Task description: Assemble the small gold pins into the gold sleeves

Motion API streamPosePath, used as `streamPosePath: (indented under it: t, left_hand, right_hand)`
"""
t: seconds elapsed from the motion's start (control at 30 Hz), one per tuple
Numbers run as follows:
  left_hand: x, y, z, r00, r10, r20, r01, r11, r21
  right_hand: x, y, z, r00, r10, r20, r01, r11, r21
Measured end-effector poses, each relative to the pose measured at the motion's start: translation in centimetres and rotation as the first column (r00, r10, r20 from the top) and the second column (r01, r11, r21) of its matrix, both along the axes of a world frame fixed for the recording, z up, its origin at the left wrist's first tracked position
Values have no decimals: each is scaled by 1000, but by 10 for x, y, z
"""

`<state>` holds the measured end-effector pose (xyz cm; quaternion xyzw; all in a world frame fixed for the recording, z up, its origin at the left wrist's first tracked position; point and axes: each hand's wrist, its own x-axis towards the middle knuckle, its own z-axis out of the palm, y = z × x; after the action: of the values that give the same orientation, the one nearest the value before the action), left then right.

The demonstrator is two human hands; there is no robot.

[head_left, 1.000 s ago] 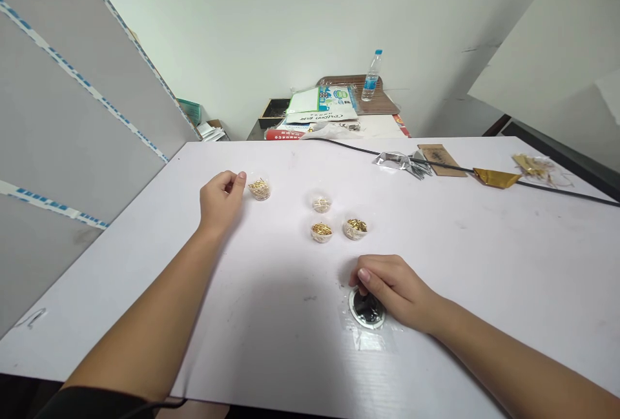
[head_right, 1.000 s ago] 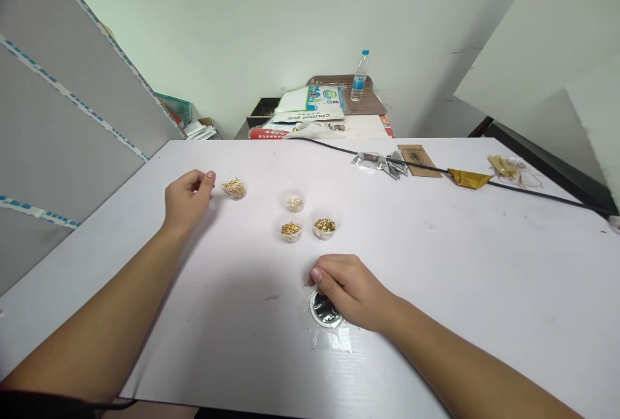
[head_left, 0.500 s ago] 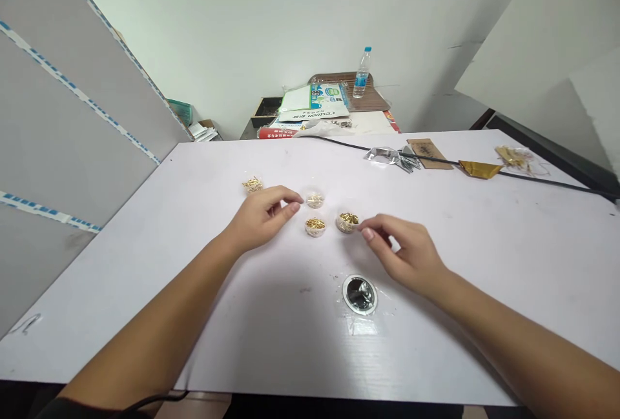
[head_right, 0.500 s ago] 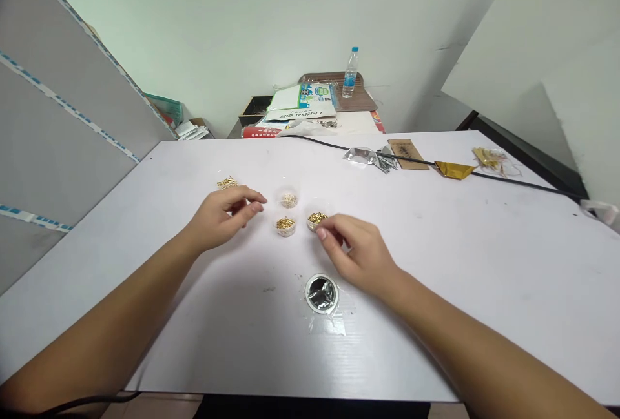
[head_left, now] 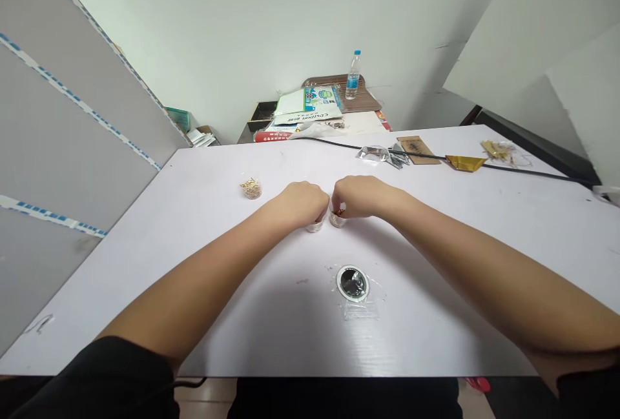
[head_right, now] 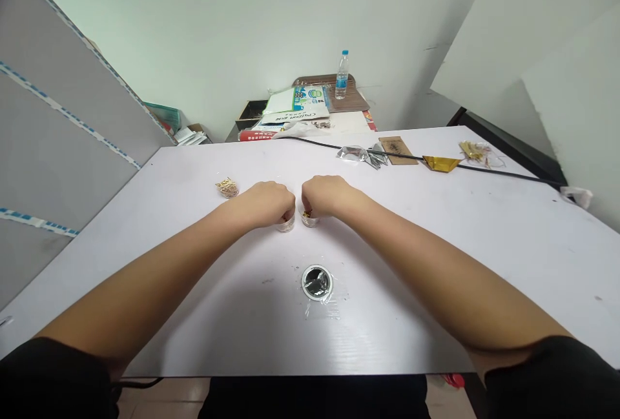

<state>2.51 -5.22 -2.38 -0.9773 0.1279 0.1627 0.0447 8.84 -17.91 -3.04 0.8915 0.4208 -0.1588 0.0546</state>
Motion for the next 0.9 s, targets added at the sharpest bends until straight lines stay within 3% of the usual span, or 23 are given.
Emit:
streamPosePath:
  t: [0.33, 0.6, 0.9]
  left_hand:
    - [-6, 9, 1, 996, -78, 33, 77, 996, 37]
    - [-6, 5, 4, 992, -127, 23, 122, 982, 145]
    - [-6, 22, 4, 977, -201, 69, 197, 979, 57]
  right_hand:
    - [-1, -3, -7, 998, 51, 45, -53, 997, 52]
    - [0, 2, -5, 994, 82, 73, -81, 997, -18]
    - [10, -4, -3, 989, 119, 86, -127, 987, 100]
